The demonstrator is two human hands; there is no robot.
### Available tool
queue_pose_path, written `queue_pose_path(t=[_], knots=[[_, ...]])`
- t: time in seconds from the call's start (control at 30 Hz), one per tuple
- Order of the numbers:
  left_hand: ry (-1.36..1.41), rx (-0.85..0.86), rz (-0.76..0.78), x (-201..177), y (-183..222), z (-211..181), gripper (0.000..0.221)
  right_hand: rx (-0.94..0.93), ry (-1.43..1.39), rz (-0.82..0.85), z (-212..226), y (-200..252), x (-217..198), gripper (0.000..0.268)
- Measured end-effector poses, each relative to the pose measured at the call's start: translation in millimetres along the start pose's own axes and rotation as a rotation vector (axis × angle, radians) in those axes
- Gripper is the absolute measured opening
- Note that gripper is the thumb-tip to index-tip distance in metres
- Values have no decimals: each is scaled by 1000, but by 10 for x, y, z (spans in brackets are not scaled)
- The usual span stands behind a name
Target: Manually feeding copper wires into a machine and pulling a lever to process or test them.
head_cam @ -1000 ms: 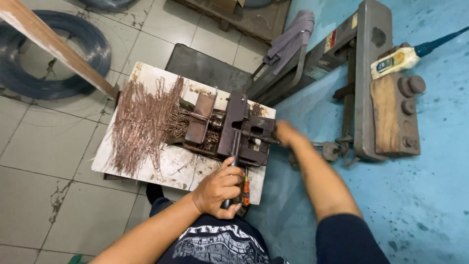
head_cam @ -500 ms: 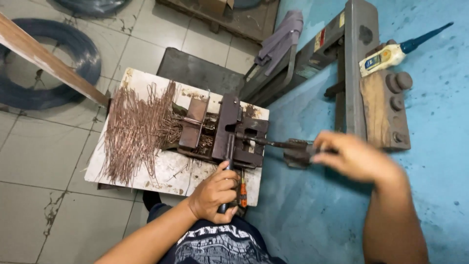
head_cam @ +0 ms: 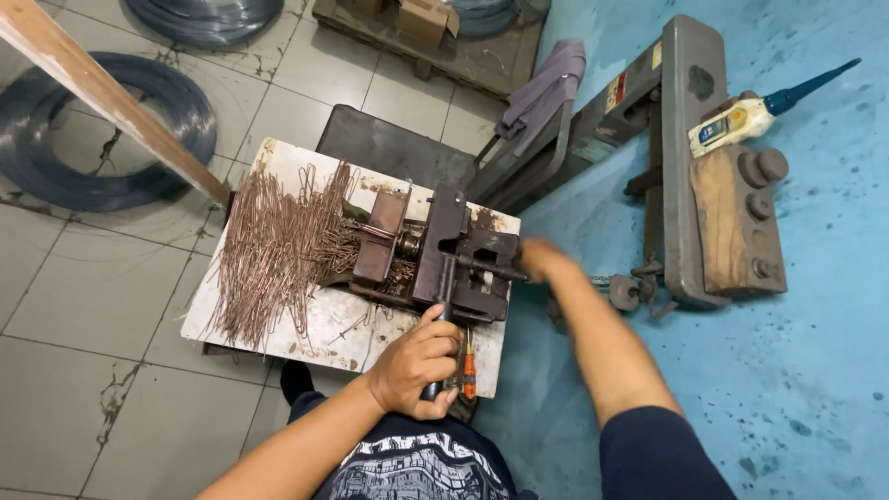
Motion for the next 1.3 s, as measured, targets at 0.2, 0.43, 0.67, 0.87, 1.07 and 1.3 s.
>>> queue_pose_path(t=[0.2,0.43,0.67,0.87,1.07,1.3], knots=[[-53,-15,61,-44,-76,-58,27,-270,-68,125,616,1247,818,55],[-14,43,99,-205,-507,-223,28,-349,-237,147,671,2662,581,65],[-27,-89,-186,-273,-1081,379,42,-313,-360,-89,236,3377,-55,47],[90,-457,-301,-963,-2030,436,42,-124,-367,26,383,3336,12,58],[-29,-458,-261,-1110,-2260,1233,34,29,-375,109,526,3106,297,79],[-251,-566,-83,-1179,-1990,2141,54,49,-368,-6,501,2652,576,93]])
Point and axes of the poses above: each hand's wrist, its own y-axis away from the middle knuckle, its own x-axis out of the palm, z = x × y, the point moved 7 cm from there along -y, towards the middle knuckle, and after that the axes turned 5 degrees about y, right-handed, at the moved point
